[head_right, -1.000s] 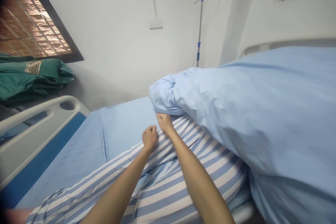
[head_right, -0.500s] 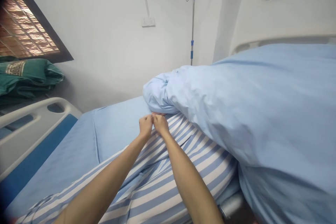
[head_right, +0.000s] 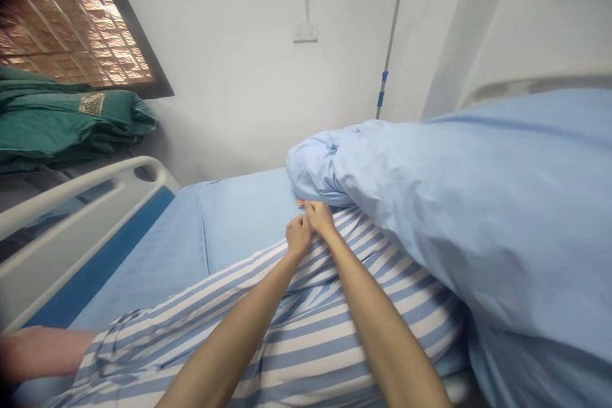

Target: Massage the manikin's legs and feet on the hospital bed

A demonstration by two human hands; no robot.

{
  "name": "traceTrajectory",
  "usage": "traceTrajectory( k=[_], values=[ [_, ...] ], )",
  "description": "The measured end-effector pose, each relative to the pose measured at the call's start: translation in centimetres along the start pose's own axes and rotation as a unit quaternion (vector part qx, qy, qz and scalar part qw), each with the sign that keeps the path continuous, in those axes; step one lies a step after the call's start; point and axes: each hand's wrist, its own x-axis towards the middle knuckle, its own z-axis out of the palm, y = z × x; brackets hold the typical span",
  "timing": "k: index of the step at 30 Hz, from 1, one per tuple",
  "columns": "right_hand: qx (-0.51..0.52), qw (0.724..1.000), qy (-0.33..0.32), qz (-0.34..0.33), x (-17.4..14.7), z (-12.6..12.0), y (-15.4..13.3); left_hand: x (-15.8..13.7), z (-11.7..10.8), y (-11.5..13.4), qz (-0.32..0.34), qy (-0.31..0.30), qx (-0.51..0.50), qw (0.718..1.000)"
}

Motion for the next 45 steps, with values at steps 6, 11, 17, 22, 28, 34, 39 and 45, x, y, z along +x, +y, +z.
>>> traceTrajectory(
  k=[6, 11, 17, 22, 28, 34, 39, 45],
  values=[
    [-0.075, 0.996, 0.056, -0.009, 1.1, -1.5, 1.7, -0.2, 0.5, -0.5, 0.001, 0.001, 0.006, 1.0],
    [-0.111, 0.992, 0.058, 0.0, 0.1, -0.6, 4.5, -0.3, 0.7, -0.3, -0.003, -0.013, -0.02, 1.0],
    [-0.1, 0.994, 0.053, 0.005, -0.1, -0.9, 4.1, -0.5, -5.7, -4.5, -0.017, -0.033, -0.078, 0.996],
    [-0.087, 0.995, 0.045, 0.004, -0.2, -1.0, 3.5, -2.0, -19.2, -14.5, -0.075, 0.041, 0.002, 0.996],
    [-0.13, 0.991, 0.028, 0.015, -0.4, -1.0, 3.0, -7.4, -26.1, -24.2, -0.111, 0.033, 0.281, 0.953],
    [-0.178, 0.984, 0.0, 0.001, -2.5, 4.5, -3.3, -8.2, -25.0, -24.6, -0.098, -0.015, 0.386, 0.917],
    [-0.057, 0.99, -0.082, -0.098, -9.2, 18.5, -14.4, -8.2, -25.7, -24.6, -0.117, -0.024, 0.359, 0.926],
    [0.048, 0.983, -0.147, -0.095, -15.2, 29.6, -19.5, -8.6, -25.5, -26.0, -0.151, -0.015, 0.293, 0.944]
  ],
)
